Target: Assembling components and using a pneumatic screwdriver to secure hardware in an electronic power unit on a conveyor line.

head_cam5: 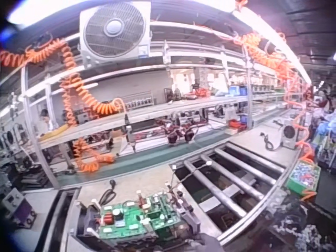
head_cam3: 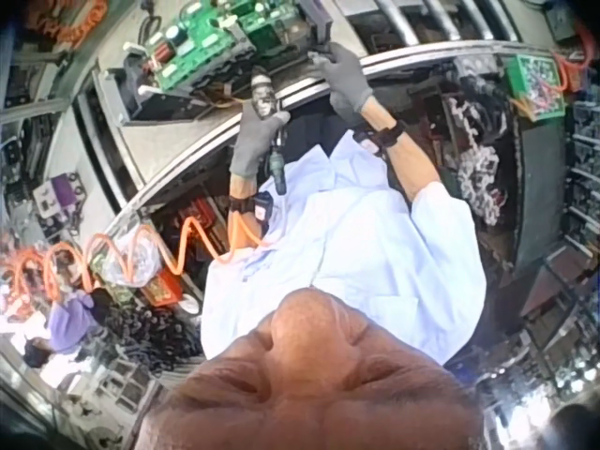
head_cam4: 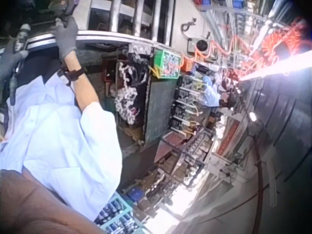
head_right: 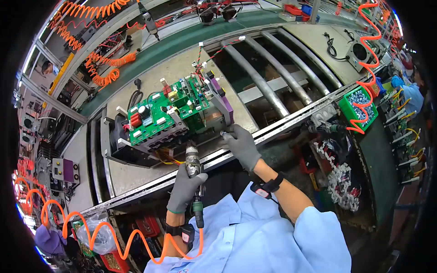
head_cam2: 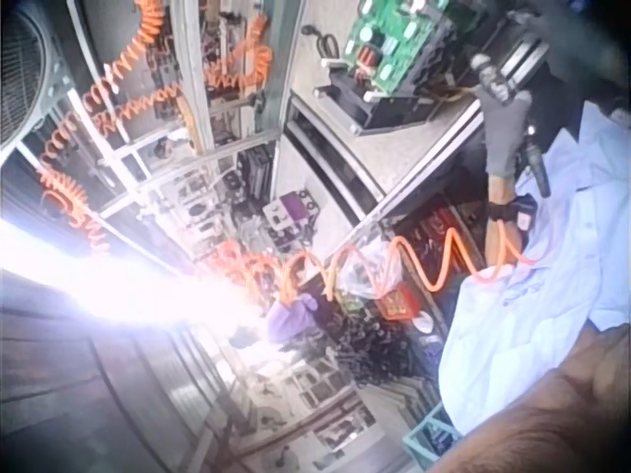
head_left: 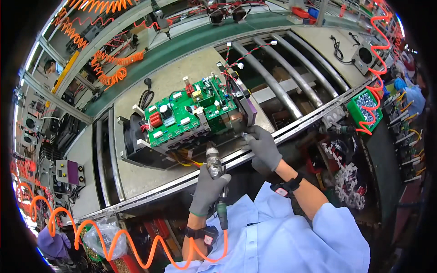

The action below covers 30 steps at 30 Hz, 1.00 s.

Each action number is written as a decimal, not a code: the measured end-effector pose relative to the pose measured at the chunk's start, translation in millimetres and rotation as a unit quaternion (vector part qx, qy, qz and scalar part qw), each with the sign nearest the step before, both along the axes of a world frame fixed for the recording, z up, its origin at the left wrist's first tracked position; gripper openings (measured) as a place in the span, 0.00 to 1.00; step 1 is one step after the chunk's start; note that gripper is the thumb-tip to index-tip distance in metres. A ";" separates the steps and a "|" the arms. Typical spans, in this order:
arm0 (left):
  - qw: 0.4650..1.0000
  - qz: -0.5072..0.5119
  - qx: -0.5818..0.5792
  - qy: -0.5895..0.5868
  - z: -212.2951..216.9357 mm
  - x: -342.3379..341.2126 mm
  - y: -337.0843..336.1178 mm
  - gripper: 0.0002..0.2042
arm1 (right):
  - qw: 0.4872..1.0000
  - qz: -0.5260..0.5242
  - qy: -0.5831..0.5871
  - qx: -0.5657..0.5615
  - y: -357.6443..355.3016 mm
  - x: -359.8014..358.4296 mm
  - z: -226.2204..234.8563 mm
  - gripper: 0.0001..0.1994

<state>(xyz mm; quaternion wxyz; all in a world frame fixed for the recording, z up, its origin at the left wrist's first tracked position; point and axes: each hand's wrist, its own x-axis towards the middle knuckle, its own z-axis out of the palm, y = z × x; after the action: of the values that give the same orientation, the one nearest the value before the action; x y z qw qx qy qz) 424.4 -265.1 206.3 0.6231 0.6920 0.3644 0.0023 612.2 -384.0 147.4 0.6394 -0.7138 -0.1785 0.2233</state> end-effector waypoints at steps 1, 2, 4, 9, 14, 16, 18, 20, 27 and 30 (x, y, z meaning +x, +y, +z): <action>1.000 -0.009 0.001 0.004 2.7 0.6 -1.4 0.25 | 0.992 -0.011 0.091 0.084 2.6 -0.6 -4.2 0.12; 1.000 -0.008 0.001 0.004 0.9 -1.4 -0.6 0.25 | 0.992 -0.010 0.091 0.084 6.6 -3.4 -4.1 0.12; 0.999 -0.019 -0.044 -0.006 -3.8 -4.9 1.2 0.27 | 0.995 -0.031 0.080 0.051 11.2 -7.4 -4.1 0.13; 0.998 -0.020 -0.053 -0.003 4.9 -5.6 -0.1 0.27 | 0.997 -0.009 0.078 0.018 7.9 -3.3 2.5 0.11; 0.998 -0.040 -0.037 0.013 20.5 -4.8 0.2 0.28 | 0.995 0.070 0.046 -0.054 2.3 7.1 8.5 0.10; 0.999 -0.035 -0.039 -0.002 19.2 -3.4 0.3 0.27 | 0.997 0.042 0.021 -0.055 1.0 5.4 21.7 0.12; 0.999 -0.020 -0.041 -0.020 13.6 -1.2 -1.9 0.27 | 0.994 0.066 -0.006 -0.083 -0.4 10.3 31.6 0.14; 1.000 -0.019 0.006 -0.021 8.1 7.0 -0.6 0.28 | 0.984 0.078 -0.097 -0.127 -5.0 20.2 25.2 0.17; 0.991 0.023 0.127 -0.021 -7.0 37.7 -4.2 0.31 | 0.963 -0.016 -0.255 -0.089 -3.6 97.8 29.8 0.11; 0.994 0.042 0.103 0.011 -2.7 51.3 -10.4 0.31 | 0.937 0.102 -0.334 0.010 17.1 134.7 56.5 0.19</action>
<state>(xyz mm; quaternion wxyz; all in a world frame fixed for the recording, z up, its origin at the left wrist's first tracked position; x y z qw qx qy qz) 475.7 -275.5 203.6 0.5438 0.7369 0.3973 0.0586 747.0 -366.9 203.8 0.5238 -0.7185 -0.4563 0.0340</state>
